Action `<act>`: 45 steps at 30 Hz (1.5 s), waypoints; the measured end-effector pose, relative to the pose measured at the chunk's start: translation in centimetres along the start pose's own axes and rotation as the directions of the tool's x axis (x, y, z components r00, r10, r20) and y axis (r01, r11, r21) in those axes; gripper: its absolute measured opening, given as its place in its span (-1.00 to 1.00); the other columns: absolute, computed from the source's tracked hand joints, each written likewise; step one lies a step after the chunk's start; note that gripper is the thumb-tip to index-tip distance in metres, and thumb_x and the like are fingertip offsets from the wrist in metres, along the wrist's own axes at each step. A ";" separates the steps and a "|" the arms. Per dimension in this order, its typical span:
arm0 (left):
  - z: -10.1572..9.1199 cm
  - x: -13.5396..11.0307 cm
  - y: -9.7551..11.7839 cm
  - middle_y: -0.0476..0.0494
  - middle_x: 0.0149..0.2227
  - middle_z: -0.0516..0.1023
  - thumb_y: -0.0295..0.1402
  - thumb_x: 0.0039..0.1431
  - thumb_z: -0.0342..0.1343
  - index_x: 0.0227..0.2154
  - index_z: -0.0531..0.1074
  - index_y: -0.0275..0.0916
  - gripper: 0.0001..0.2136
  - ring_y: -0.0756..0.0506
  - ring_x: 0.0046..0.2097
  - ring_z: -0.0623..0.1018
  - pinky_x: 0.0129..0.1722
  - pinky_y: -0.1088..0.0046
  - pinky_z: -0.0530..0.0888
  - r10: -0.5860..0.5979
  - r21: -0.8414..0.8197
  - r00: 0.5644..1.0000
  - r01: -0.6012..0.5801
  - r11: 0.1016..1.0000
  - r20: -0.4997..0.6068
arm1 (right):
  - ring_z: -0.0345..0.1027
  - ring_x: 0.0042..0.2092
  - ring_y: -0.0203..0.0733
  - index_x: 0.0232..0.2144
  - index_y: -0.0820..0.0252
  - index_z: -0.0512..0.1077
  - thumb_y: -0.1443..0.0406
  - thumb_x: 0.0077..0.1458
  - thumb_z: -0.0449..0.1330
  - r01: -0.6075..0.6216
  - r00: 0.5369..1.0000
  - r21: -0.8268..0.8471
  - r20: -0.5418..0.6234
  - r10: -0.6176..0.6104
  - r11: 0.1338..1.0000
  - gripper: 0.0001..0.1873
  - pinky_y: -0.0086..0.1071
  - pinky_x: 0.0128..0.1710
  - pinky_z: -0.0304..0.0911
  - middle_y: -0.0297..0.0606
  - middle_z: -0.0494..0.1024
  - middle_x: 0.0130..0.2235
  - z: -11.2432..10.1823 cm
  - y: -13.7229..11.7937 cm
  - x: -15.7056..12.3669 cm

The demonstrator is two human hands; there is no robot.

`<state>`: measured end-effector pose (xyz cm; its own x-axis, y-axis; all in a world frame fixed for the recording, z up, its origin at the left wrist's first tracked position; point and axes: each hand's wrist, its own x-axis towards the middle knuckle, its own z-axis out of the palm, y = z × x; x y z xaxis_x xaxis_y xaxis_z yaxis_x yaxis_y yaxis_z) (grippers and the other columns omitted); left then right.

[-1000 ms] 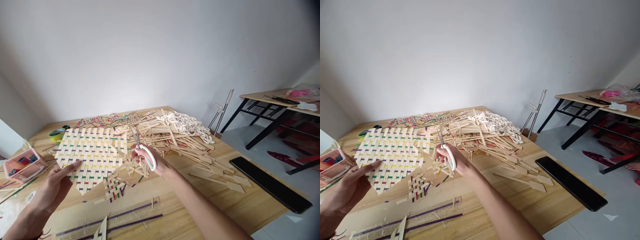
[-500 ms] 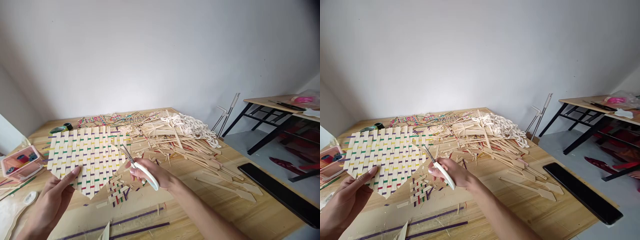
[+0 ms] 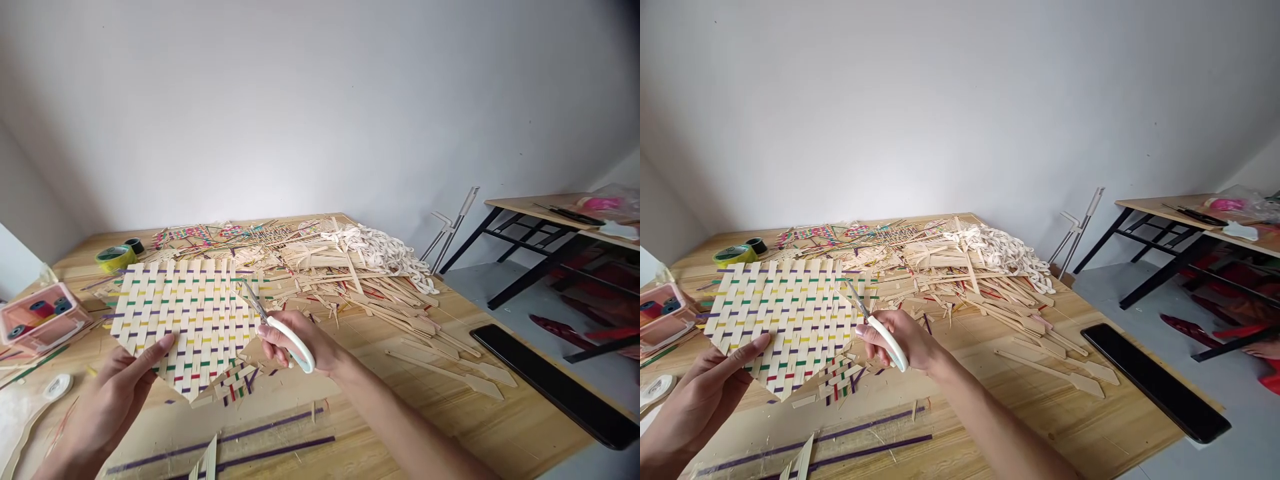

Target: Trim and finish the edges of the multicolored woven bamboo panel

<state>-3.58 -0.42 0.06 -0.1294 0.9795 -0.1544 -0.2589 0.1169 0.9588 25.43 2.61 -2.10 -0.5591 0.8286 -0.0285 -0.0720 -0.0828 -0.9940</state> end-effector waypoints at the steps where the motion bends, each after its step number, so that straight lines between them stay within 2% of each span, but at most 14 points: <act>1: 0.0 0.0 0.0 -0.09 0.09 0.71 -0.44 -0.25 0.53 -0.19 0.75 -0.18 -0.57 -0.42 0.34 0.46 0.06 0.47 0.62 0.001 -0.005 1.000 -0.001 1.000 -0.001 | 0.22 -0.58 -0.44 -0.43 0.24 0.38 -0.17 0.11 0.35 0.002 1.000 0.000 -0.009 -0.002 1.000 -0.41 -0.54 -0.62 0.14 -0.35 0.49 -0.47 0.0 -0.1 -0.1; 5: 0.1 -0.1 -0.1 -0.08 0.10 0.71 -0.47 -0.25 0.52 -0.19 0.75 -0.17 -0.58 -0.42 0.31 0.50 0.05 0.43 0.64 0.004 -0.014 1.000 -0.003 1.000 0.006 | 0.21 -0.58 -0.45 -0.45 0.23 0.37 -0.08 0.11 0.39 -0.009 0.999 0.012 -0.034 0.010 1.000 -0.47 -0.56 -0.62 0.13 -0.38 0.47 -0.47 0.1 -0.3 -0.2; 10: -0.1 -0.3 0.1 -0.08 0.13 0.69 -0.44 -0.08 0.49 -0.15 0.74 -0.21 -0.66 -0.35 0.25 0.57 0.11 0.46 0.60 -0.050 0.010 0.997 0.049 0.999 0.055 | 0.22 -0.56 -0.44 -0.43 0.22 0.37 -0.08 0.12 0.39 -0.013 1.000 0.011 0.004 0.013 1.000 -0.49 -0.54 -0.60 0.12 -0.37 0.47 -0.45 -0.2 0.0 -0.2; 14: 0.0 -0.3 0.1 -0.09 0.14 0.68 -0.39 -0.14 0.54 -0.10 0.72 -0.17 -0.56 -0.38 0.25 0.56 0.08 0.40 0.64 -0.037 -0.018 0.999 0.037 0.999 0.031 | 0.22 -0.53 -0.42 -0.42 0.22 0.38 -0.09 0.15 0.36 -0.002 1.000 -0.048 0.018 0.002 0.999 -0.49 -0.53 -0.57 0.12 -0.35 0.48 -0.43 -0.4 -0.1 -0.2; 20: 0.0 -0.1 0.1 -0.02 0.14 0.68 -0.24 -0.13 0.57 -0.13 0.73 -0.04 -0.59 -0.36 0.28 0.54 0.06 0.43 0.66 -0.032 -0.007 0.999 0.032 0.999 0.026 | 0.19 -0.50 -0.41 -0.36 0.22 0.39 -0.07 0.09 0.42 -0.012 1.000 -0.052 0.017 0.013 0.999 -0.50 -0.52 -0.53 0.10 -0.39 0.46 -0.44 -0.3 -0.4 -0.3; 24: 0.3 -0.4 0.4 0.03 0.12 0.70 -0.29 -0.07 0.53 -0.10 0.70 -0.07 -0.60 -0.37 0.30 0.52 0.05 0.43 0.66 -0.029 -0.015 0.999 0.030 0.999 0.023 | 0.18 -0.51 -0.41 -0.36 0.22 0.39 -0.10 0.08 0.42 -0.015 1.000 -0.047 0.000 0.015 0.999 -0.47 -0.51 -0.55 0.09 -0.38 0.46 -0.44 -0.2 -0.4 -0.2; 29: 0.9 -0.8 0.7 0.00 0.16 0.67 -0.46 -0.16 0.50 0.07 0.62 -0.11 -0.38 -0.44 0.34 0.45 0.03 0.39 0.68 -0.039 -0.099 0.998 0.043 0.994 0.044 | 0.17 -0.49 -0.40 -0.37 0.20 0.37 -0.14 0.06 0.42 0.037 0.999 0.019 0.010 -0.038 0.999 -0.44 -0.50 -0.53 0.11 -0.42 0.39 -0.46 0.2 -0.6 -0.2; 34: 0.8 -0.7 0.4 -0.18 0.21 0.62 -0.37 -0.26 0.55 0.22 0.53 -0.10 -0.17 -0.54 0.30 0.48 0.04 0.21 0.69 -0.129 -0.105 0.992 0.129 0.986 0.007 | 0.14 -0.51 -0.42 -0.34 0.18 0.34 -0.14 0.10 0.40 0.086 0.989 0.140 0.110 -0.102 0.986 -0.45 -0.47 -0.51 0.07 -0.45 0.37 -0.46 0.4 -0.8 -0.5; 39: 0.6 -0.7 0.3 -0.14 0.21 0.63 -0.31 -0.24 0.58 0.28 0.45 0.02 -0.10 -0.50 0.31 0.48 0.08 0.22 0.67 -0.188 -0.153 0.982 0.191 0.970 0.032 | 0.16 -0.51 -0.40 -0.32 0.18 0.35 -0.18 0.14 0.35 0.155 0.966 0.159 0.183 -0.184 0.975 -0.43 -0.41 -0.44 0.10 -0.44 0.39 -0.47 0.3 -1.1 -0.8; 42: 0.6 -0.8 0.4 -0.14 0.21 0.63 -0.31 -0.33 0.60 0.31 0.41 0.05 0.00 -0.51 0.32 0.47 0.05 0.21 0.68 -0.189 -0.153 0.982 0.186 0.971 -0.002 | 0.16 -0.49 -0.40 -0.34 0.19 0.34 -0.17 0.11 0.37 0.146 0.958 0.160 0.222 -0.180 0.976 -0.42 -0.39 -0.43 0.09 -0.40 0.41 -0.45 0.2 -1.4 -1.0; 45: 0.4 -0.8 0.4 -0.14 0.23 0.61 -0.30 -0.29 0.58 0.34 0.37 0.06 0.00 -0.50 0.34 0.43 0.10 0.17 0.65 -0.180 -0.159 0.984 0.180 0.971 0.012 | 0.15 -0.47 -0.38 -0.35 0.20 0.34 -0.16 0.09 0.39 0.131 0.958 0.149 0.235 -0.164 0.980 -0.42 -0.38 -0.41 0.08 -0.36 0.43 -0.42 0.3 -1.5 -1.1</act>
<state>-3.17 -1.10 0.70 -0.0691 0.9443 -0.3218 -0.4270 0.2635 0.8650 25.93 1.70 -0.54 -0.7179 0.6773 0.1608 -0.2672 -0.0547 -0.9621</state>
